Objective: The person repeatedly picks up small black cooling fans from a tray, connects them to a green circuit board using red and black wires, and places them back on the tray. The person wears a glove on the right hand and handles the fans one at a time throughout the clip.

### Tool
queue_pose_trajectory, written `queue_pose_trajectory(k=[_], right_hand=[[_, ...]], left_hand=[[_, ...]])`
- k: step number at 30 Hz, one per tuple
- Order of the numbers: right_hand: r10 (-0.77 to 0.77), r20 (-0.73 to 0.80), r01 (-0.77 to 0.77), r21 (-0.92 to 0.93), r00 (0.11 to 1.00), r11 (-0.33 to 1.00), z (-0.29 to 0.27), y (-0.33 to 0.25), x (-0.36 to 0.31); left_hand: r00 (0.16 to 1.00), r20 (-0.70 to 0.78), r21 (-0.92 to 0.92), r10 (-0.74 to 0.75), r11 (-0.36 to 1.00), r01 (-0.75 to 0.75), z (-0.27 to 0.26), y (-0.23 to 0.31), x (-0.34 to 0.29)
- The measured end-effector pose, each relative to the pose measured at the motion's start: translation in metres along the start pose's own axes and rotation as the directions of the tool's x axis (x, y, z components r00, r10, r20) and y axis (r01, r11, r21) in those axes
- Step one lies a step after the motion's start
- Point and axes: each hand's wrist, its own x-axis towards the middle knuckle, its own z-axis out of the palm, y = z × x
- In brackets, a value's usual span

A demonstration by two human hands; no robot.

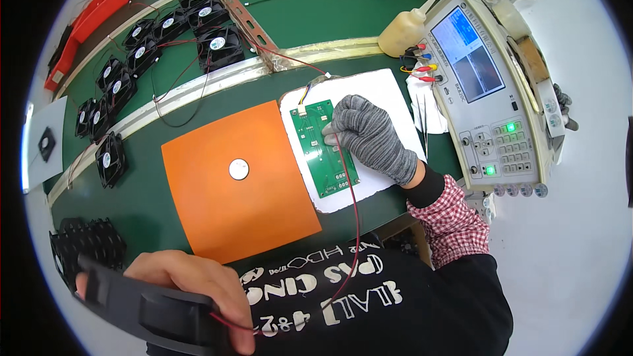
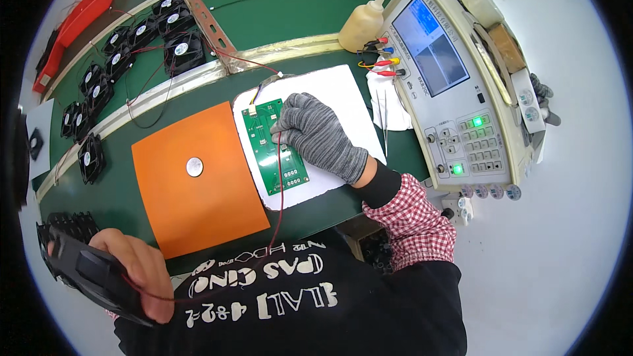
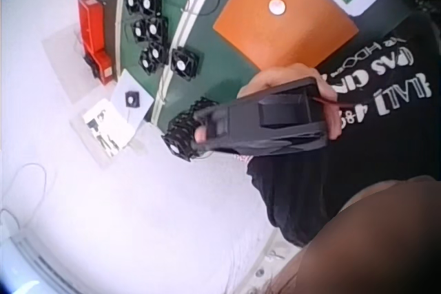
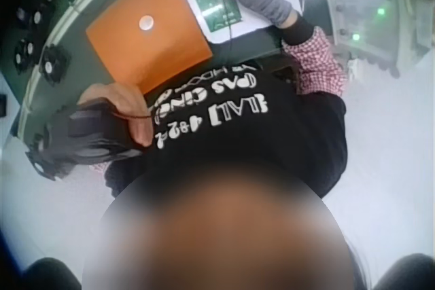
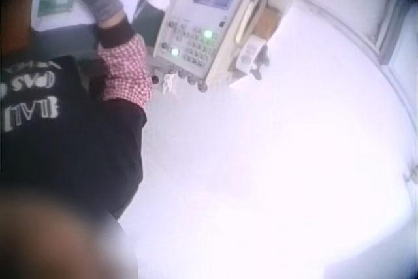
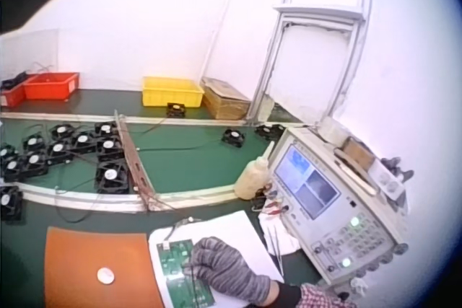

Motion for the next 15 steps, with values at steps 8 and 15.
queue_pose_trajectory(k=[8,15], right_hand=[[-0.040,0.006,0.040,-0.080,0.999,0.996,0.001,-0.008,0.003],[-0.006,-0.041,0.001,-0.117,0.999,0.993,0.003,-0.006,-0.003]], left_hand=[[0.753,0.388,0.809,0.532,-0.588,-0.001,0.004,-0.008,0.015],[0.757,0.205,0.880,0.620,-0.456,0.135,-0.110,-0.024,0.151]])
